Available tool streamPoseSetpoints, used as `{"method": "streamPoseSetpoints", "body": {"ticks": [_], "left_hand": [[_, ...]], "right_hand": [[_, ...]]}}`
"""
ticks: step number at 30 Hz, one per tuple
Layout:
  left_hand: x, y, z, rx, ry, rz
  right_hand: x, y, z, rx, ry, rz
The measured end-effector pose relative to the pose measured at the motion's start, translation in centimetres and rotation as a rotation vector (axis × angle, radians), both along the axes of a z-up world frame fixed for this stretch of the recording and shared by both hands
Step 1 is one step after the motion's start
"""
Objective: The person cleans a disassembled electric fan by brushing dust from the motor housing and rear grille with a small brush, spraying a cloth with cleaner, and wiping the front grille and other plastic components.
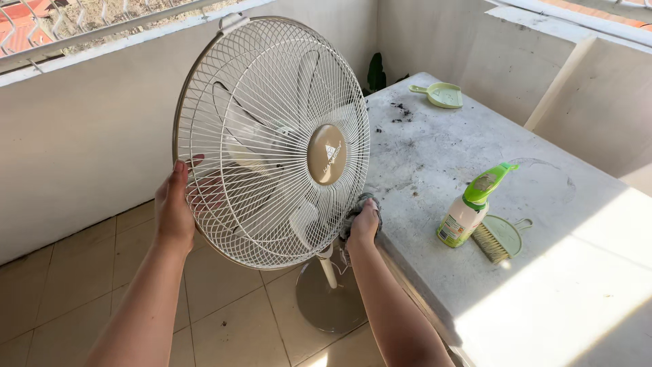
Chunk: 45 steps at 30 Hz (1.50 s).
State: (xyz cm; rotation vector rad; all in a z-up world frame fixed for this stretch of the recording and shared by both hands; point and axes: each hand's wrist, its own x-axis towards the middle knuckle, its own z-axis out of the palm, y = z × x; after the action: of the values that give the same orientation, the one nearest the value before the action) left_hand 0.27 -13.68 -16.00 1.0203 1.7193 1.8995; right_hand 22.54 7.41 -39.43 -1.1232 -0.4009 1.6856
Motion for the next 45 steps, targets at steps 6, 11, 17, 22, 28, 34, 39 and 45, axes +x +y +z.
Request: {"method": "streamPoseSetpoints", "body": {"ticks": [6,11,17,22,28,34,39,45], "left_hand": [[1.0,0.6,-0.7,-0.033,-0.042,0.058],[1.0,1.7,-0.5,0.012,-0.105,0.021],[1.6,1.8,-0.2,-0.156,0.038,0.056],[2.6,2.6,0.2,-0.212,0.083,0.060],[3.3,3.4,0.5,-0.250,0.159,0.043],[4.4,3.4,1.5,-0.260,0.116,0.015],[4.9,3.2,2.1,-0.382,0.105,0.036],[1.3,7.3,-4.8,-0.103,0.167,0.024]], "right_hand": [[-4.3,-15.0,12.5,1.126,-0.832,-0.113],[-5.2,-16.8,19.5,1.449,-0.942,-0.095],[-0.4,5.7,35.8,1.344,-1.222,0.439],[6.4,11.8,39.8,0.968,-1.181,1.214],[8.2,10.0,43.3,0.839,-1.619,0.964],[4.2,6.1,48.1,1.009,-0.085,0.656],[-2.3,-0.5,35.1,2.049,-1.306,0.561],[-4.3,-9.8,23.3,1.945,-1.284,-0.065]]}}
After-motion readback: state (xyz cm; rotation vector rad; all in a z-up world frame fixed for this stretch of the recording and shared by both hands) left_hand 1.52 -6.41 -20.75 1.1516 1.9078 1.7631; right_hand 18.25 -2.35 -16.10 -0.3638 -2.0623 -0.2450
